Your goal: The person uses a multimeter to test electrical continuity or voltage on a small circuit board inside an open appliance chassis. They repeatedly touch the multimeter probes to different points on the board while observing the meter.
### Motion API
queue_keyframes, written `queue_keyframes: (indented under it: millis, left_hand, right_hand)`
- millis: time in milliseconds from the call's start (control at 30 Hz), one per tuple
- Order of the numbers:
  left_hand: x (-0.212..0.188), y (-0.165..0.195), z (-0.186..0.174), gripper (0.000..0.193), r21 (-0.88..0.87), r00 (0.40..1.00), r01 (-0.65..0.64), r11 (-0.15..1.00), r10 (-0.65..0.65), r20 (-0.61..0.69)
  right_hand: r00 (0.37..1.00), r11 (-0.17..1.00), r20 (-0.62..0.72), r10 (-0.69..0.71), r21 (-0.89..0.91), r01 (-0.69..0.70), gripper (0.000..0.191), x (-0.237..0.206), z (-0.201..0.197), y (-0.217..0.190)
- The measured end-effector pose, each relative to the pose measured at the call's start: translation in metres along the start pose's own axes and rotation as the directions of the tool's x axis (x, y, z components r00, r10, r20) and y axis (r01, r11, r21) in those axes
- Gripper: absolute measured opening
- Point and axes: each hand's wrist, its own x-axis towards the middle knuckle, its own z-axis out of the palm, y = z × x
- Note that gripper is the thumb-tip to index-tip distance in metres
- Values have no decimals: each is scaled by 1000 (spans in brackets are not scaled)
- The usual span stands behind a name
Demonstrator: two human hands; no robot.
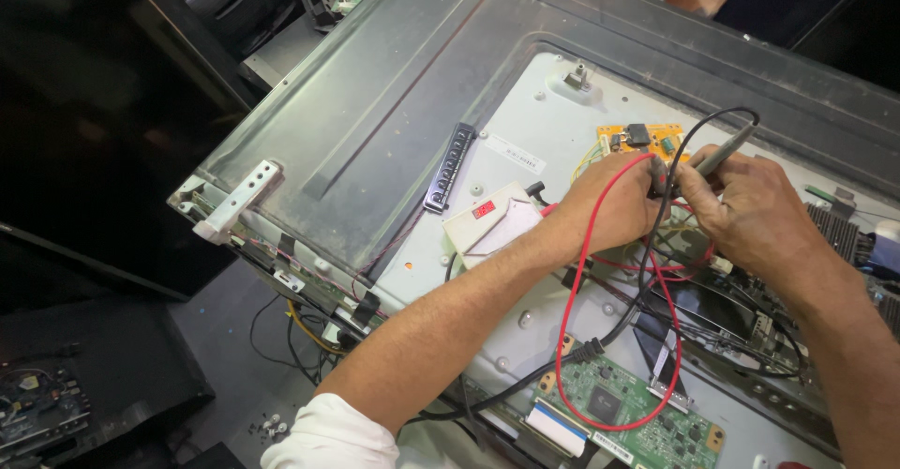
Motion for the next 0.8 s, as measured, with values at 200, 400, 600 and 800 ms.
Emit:
queue_keyframes:
  millis: [200, 400, 600, 800]
  left_hand:
    - [0, -1, 2, 22, 14, 1000, 19, 1000, -19, 2]
    - [0, 0, 1, 24, 11, 999, 38, 999, -38, 20]
    - [1, 0, -2, 26, -31, 997, 70, 997, -69, 22]
    - [1, 0, -4, 24, -7, 999, 44, 999, -44, 3]
  right_hand:
    - [1000, 1000, 10, 21, -11, -20, 34, 0, 0, 0]
    - [1000, 1000, 1, -5, -12, 5, 34, -1, 1, 0]
    - [1000, 1000, 10, 15, -3, -15, 33, 1, 0, -1]
    - [999, 999, -9, -45, 3, 45, 33, 3, 0, -1]
